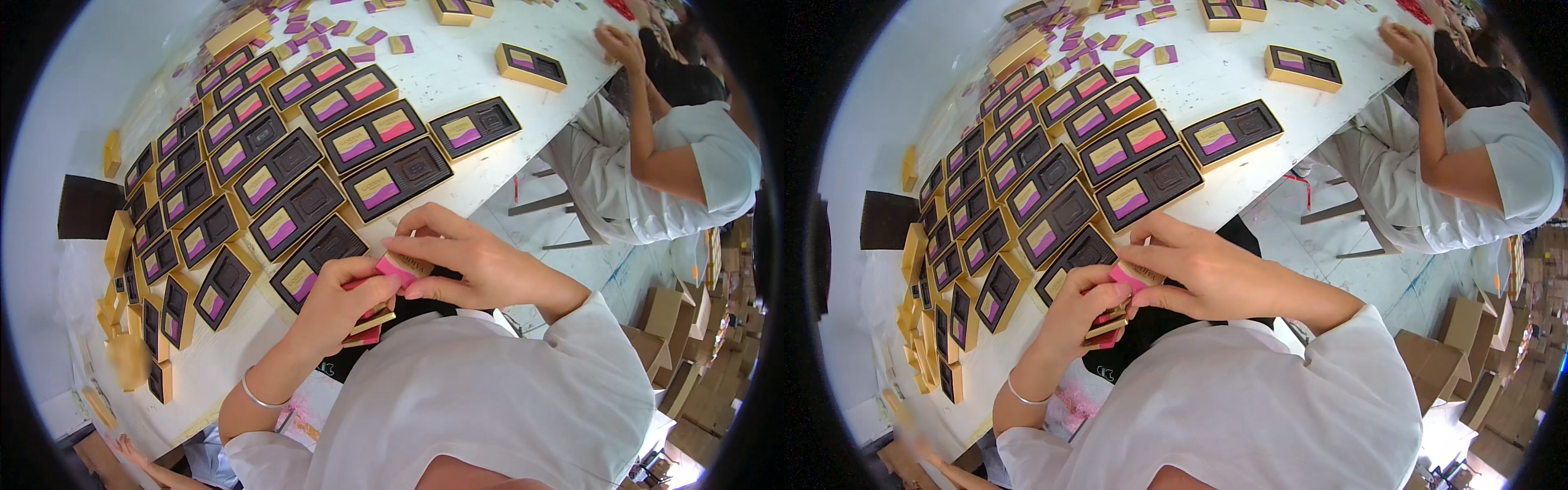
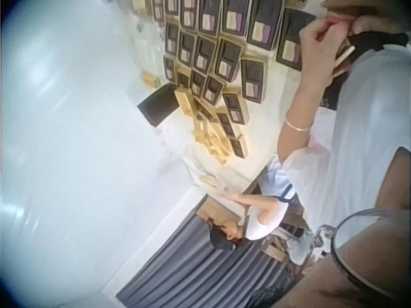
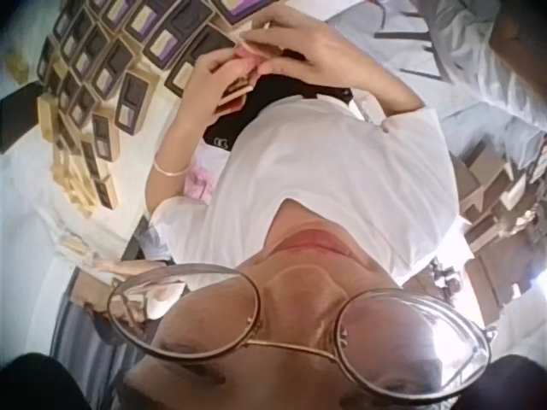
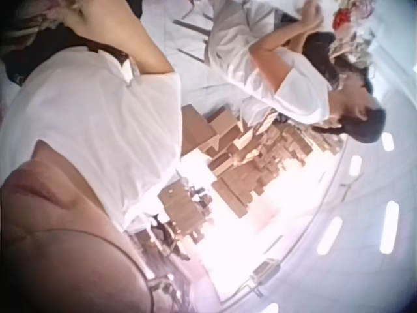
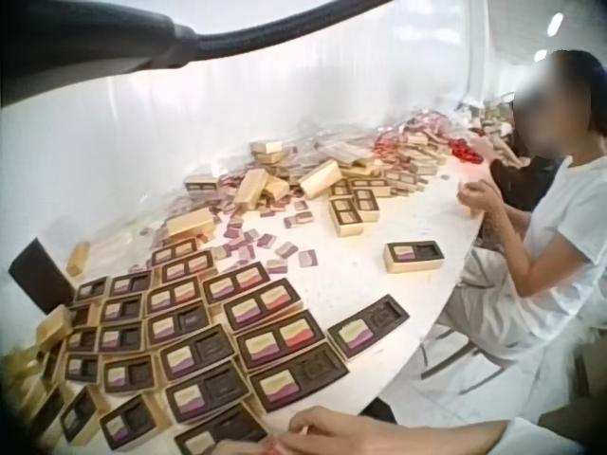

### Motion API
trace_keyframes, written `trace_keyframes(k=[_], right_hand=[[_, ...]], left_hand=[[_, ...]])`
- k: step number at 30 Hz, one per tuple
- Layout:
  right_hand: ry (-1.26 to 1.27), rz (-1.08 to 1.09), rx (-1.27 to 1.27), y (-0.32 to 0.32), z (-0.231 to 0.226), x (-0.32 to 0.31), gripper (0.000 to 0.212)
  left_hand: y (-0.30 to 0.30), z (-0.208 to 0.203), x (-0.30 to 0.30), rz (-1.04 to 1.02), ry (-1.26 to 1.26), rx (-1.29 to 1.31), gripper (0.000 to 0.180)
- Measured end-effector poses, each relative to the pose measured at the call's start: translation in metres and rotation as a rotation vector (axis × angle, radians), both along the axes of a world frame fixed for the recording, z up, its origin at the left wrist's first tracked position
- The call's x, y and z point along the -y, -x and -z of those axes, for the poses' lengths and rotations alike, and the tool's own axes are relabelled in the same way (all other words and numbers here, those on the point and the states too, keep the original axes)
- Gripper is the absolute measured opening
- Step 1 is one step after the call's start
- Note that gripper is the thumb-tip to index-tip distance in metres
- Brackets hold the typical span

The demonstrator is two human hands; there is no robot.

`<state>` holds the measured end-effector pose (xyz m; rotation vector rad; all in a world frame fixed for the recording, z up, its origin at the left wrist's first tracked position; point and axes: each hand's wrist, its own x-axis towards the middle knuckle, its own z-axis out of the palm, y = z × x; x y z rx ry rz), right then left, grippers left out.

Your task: The person places small purple and pink rectangular inserts into black plastic trays arranged on a table. The person repeatedly picks up inserts and places them into the trays, then moves completed trays aside.

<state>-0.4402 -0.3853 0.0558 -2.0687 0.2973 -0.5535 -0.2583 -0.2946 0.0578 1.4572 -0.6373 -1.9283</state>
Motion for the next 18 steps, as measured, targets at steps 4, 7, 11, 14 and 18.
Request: trace_keyframes(k=[4,7,11,14,18], right_hand=[[0.105,0.100,0.025,0.014,0.001,0.011,0.040],[0.103,0.143,0.012,0.035,0.000,0.036,0.036],[0.255,0.340,-0.082,0.074,0.014,0.115,0.032],[0.247,0.287,-0.169,0.085,0.038,0.142,0.031],[0.155,0.266,-0.102,0.081,0.047,0.148,0.024]], left_hand=[[0.022,0.001,0.023,-0.021,0.117,-0.043,0.023],[0.037,-0.005,0.037,-0.084,0.123,-0.115,0.028],[0.035,-0.004,0.026,-0.056,0.035,-0.365,0.027],[0.038,-0.002,0.018,-0.111,0.038,-0.400,0.026],[0.040,0.011,0.012,-0.228,0.168,-0.458,0.026]])
